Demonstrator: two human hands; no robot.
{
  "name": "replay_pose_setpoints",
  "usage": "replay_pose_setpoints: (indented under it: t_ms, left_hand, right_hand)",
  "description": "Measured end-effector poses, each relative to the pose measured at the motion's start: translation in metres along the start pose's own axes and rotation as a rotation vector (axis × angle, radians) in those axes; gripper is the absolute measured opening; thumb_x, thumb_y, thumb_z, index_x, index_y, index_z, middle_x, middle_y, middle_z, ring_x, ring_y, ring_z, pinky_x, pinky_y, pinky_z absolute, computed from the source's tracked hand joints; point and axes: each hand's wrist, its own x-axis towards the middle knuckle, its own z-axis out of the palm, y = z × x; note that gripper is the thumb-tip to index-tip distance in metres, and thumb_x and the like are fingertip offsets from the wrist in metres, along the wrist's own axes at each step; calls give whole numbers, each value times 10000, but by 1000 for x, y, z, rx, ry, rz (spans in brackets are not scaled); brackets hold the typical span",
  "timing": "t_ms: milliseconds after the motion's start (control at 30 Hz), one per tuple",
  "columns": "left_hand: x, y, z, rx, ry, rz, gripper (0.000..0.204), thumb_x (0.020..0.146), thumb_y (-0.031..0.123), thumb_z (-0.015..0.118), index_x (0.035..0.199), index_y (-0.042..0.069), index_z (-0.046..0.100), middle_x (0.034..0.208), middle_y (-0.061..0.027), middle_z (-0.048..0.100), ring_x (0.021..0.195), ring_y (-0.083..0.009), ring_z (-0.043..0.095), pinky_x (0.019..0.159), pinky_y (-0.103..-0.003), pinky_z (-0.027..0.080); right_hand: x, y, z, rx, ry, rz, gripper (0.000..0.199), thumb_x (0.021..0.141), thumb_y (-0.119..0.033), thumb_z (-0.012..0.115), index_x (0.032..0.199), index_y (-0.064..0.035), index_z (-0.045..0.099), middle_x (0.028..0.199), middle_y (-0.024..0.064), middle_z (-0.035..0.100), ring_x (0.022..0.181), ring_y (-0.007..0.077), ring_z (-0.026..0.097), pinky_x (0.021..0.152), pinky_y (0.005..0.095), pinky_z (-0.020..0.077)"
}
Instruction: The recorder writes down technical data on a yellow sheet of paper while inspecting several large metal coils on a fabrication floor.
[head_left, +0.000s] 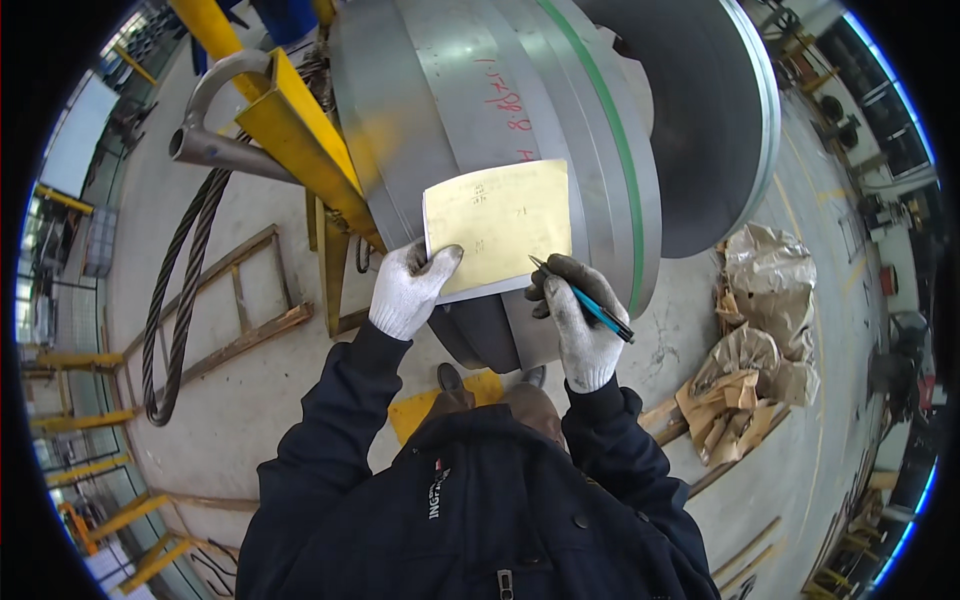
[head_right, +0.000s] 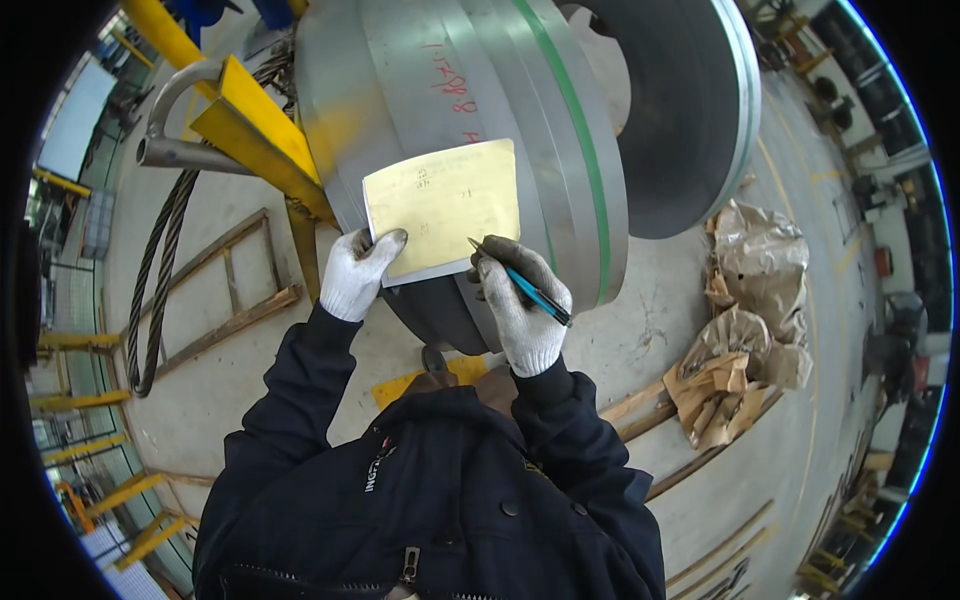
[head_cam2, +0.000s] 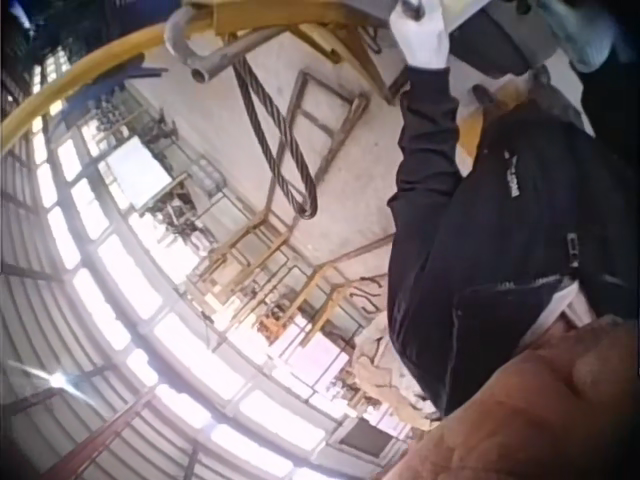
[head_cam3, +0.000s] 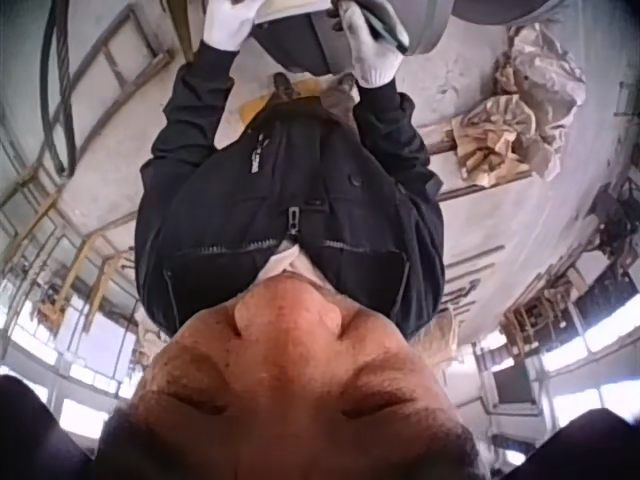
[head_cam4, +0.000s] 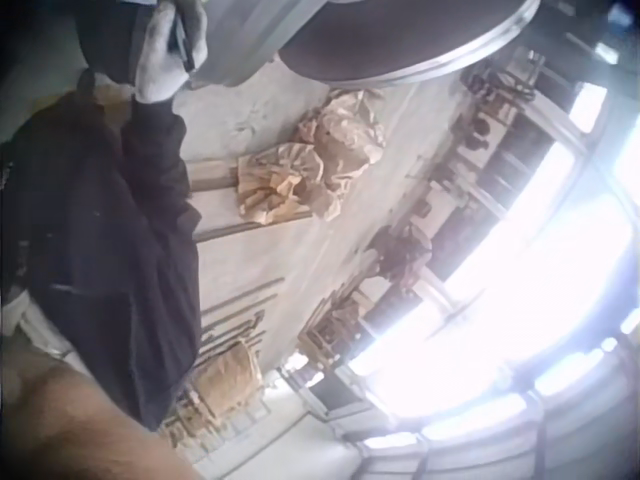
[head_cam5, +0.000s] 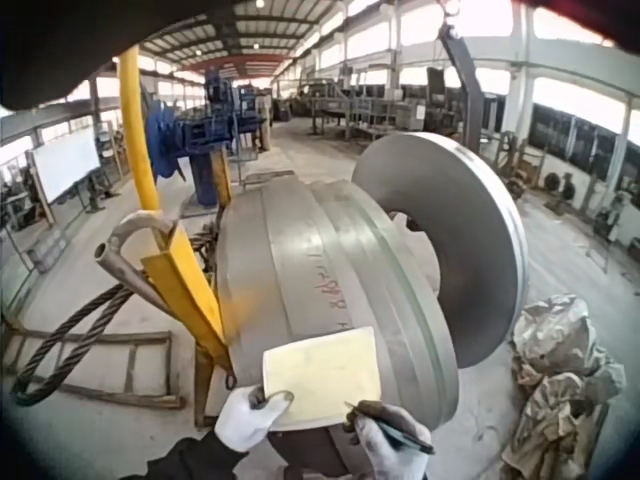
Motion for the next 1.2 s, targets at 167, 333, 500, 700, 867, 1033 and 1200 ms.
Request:
replay_pose_setpoints:
  t_ms: [167,333,500,700,867,1033,1200]
  left_hand:
    - [10,8,0,99,-7,47,371,1026,245,734,1211,-77,747,982,-104,789,863,-82,656,803,-278,546]
    - [11,-4,3,86,-75,-5,347,1038,239,728,1185,-75,741,926,-53,761,715,-38,577,606,-258,477]
    - [5,-9,19,47,2,-23,339,1045,196,724,1230,-89,730,1038,-89,788,926,-78,649,842,-286,543]
    - [2,-8,26,60,66,-78,379,1044,230,726,1242,-94,729,1028,-110,790,943,-77,657,861,-281,545]
    - [5,-5,12,107,25,-44,372,1047,272,726,1169,-79,740,901,-71,747,746,-69,635,681,-273,530]
    - [13,23,3,190,-13,-108,356,1048,306,731,975,-41,712,721,-15,626,568,-58,547,504,-279,430]
    - [31,9,-4,289,2,54,408,1043,294,734,840,-44,631,623,-11,444,598,-65,371,516,-325,324]
  right_hand:
    - [1,11,3,-53,42,-58,263,1005,20,722,1256,83,671,1070,167,782,949,184,765,818,294,614]
    - [18,27,1,19,29,-82,247,1003,14,730,1232,76,664,1062,171,781,941,188,770,824,308,618]
    - [34,33,2,79,-3,-63,255,1005,17,729,1245,75,664,1066,164,784,948,177,769,813,291,613]
    - [49,46,-2,52,-26,-153,270,1005,16,733,1261,72,667,1068,161,787,959,171,767,823,280,610]
    - [53,56,2,122,2,-112,241,1019,0,720,1245,73,676,1065,165,787,953,179,769,853,294,615]
    - [50,62,2,145,78,-101,240,1028,-5,708,1252,72,672,1080,164,781,988,203,778,874,315,636]
    - [45,58,17,136,162,-139,248,1029,12,704,1266,71,663,1109,169,770,996,213,780,882,332,648]
